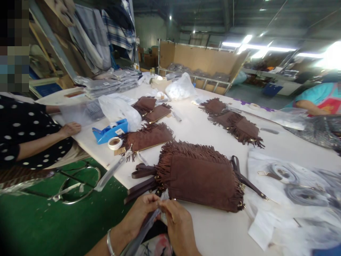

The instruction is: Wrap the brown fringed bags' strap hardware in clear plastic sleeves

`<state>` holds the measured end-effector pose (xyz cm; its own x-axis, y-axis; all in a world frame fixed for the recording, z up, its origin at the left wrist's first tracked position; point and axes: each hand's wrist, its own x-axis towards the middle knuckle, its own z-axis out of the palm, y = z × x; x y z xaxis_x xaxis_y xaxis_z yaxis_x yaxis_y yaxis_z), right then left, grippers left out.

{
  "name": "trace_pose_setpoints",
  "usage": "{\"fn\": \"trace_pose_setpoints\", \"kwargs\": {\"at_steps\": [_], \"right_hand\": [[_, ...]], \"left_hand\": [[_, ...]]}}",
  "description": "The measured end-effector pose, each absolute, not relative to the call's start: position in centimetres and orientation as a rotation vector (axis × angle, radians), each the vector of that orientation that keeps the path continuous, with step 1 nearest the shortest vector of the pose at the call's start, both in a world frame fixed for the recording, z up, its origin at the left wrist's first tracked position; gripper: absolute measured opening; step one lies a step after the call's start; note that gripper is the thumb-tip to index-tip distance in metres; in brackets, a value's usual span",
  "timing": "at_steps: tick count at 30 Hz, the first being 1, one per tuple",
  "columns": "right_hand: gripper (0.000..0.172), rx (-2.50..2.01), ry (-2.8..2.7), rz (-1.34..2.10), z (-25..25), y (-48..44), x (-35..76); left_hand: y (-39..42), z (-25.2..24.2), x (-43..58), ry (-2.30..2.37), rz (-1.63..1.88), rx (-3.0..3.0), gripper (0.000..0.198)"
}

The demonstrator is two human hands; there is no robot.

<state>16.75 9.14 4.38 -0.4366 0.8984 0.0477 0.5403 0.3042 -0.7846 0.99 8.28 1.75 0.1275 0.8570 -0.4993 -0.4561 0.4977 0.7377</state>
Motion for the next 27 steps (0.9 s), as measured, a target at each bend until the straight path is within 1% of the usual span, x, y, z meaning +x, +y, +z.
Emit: {"fn": "trace_pose_setpoints", "kwargs": {"at_steps": [4,7,9,11,13,16,21,24,27], "right_hand": [[0.031,-1.364,-2.196,0.844,4.8,9.0,16.3],[0.035,-1.428,-2.275,0.753,5.3,9.1,15.9],[0.041,-1.468,-2.309,0.707,5.7,9.3,15.8],[0.048,-1.516,-2.324,0.683,5.9,9.6,15.7],[0.051,-1.564,-2.322,0.685,6.0,9.8,15.8],[0.043,-1.625,-2.307,0.730,6.0,9.9,15.9],[0.035,-1.607,-2.102,0.922,5.6,9.5,15.9],[0.031,-1.515,-1.901,1.099,5.2,8.9,16.0],[0.032,-1.483,-1.830,1.147,4.6,8.3,16.2]], "left_hand": [[8.0,2.2,1.1,1.101,1.024,0.494,0.032],[7.8,2.4,1.1,1.095,1.033,0.546,0.021],[7.7,2.6,1.0,1.078,1.025,0.590,0.016],[7.6,2.8,0.9,1.101,1.004,0.619,0.017],[7.5,3.1,0.9,1.134,0.979,0.620,0.018],[7.4,3.0,1.0,1.139,1.004,0.626,0.019],[7.4,1.6,1.6,1.165,1.057,0.556,0.033],[7.4,1.3,1.8,1.104,1.071,0.410,0.033],[7.3,1.8,1.8,1.071,1.047,0.318,0.032]]}}
